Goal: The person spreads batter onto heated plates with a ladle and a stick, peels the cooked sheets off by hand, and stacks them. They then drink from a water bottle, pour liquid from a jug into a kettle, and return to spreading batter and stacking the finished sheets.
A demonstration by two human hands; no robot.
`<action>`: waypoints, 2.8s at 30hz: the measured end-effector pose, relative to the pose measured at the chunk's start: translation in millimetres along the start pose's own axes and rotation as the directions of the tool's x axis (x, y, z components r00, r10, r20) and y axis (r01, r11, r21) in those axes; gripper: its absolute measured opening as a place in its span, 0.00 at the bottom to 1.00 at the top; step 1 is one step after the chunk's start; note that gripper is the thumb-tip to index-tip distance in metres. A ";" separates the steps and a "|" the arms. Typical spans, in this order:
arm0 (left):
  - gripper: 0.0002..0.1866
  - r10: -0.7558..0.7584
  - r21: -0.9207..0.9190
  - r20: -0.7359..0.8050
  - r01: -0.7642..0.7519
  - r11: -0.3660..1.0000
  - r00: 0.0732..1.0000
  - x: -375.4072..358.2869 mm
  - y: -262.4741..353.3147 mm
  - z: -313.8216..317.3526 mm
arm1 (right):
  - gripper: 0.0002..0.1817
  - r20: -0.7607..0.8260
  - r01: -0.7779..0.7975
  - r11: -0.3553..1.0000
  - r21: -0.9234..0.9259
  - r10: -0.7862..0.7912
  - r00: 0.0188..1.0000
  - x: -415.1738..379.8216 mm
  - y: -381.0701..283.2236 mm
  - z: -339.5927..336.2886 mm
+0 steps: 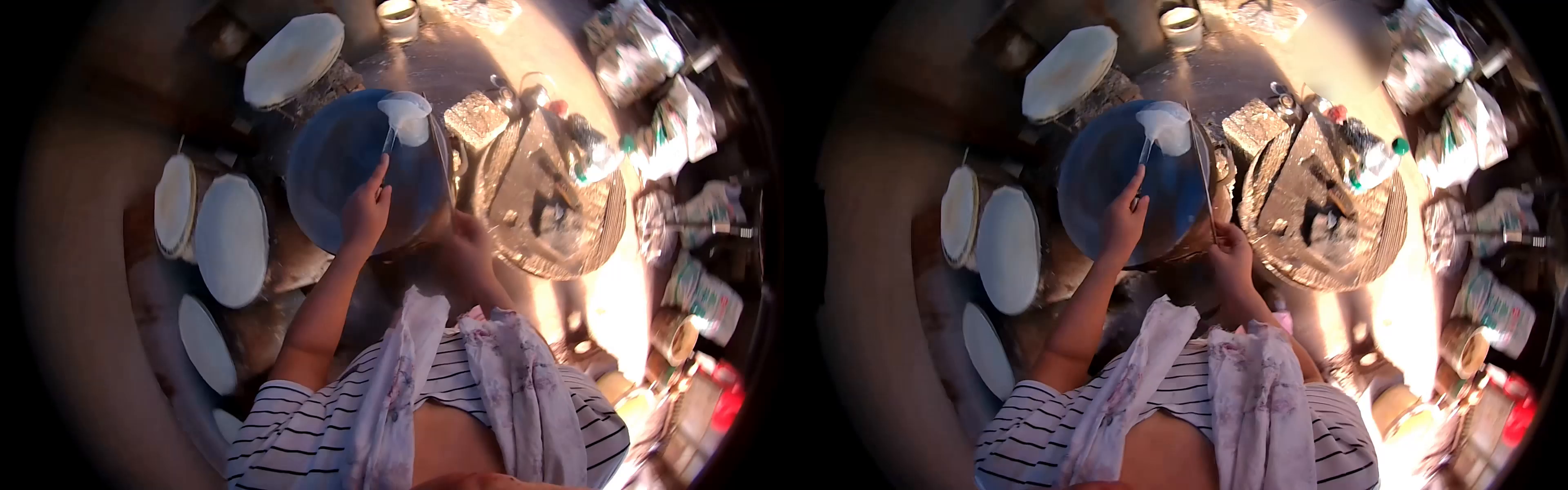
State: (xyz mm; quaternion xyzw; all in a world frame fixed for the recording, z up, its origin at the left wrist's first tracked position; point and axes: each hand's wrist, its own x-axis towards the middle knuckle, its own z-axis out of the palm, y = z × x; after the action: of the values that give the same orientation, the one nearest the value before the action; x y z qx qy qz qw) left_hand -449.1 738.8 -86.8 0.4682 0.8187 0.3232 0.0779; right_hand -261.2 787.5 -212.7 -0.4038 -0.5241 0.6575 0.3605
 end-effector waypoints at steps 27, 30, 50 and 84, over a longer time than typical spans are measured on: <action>0.27 -0.121 0.039 0.103 0.118 0.992 0.987 33.4 -143.3 -89.5 | 0.17 0.077 0.431 0.507 -0.746 -0.578 0.812 11.0 -65.5 70.0; 0.28 -0.330 -0.030 0.176 0.340 0.940 0.927 12.1 -140.8 -107.6 | 0.17 0.036 0.304 0.502 -0.810 -0.474 0.880 16.3 -65.7 74.7; 0.25 -0.453 -0.917 0.396 0.372 -0.145 0.799 -54.0 -1.6 -154.0 | 0.14 0.657 0.727 0.454 -0.515 -0.336 0.675 114.6 -104.4 78.9; 0.21 -0.733 -0.987 0.139 0.156 -0.045 0.666 -75.2 93.4 -143.6 | 0.17 0.952 0.880 0.442 -0.175 -0.153 0.266 263.7 -129.7 109.3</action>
State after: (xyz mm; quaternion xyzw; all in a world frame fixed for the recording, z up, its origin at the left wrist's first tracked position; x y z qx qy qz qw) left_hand -402.7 644.7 68.2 -0.0957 0.5053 0.8126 0.2743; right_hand -463.1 1005.3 -112.3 0.0904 -0.9377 0.3231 0.0903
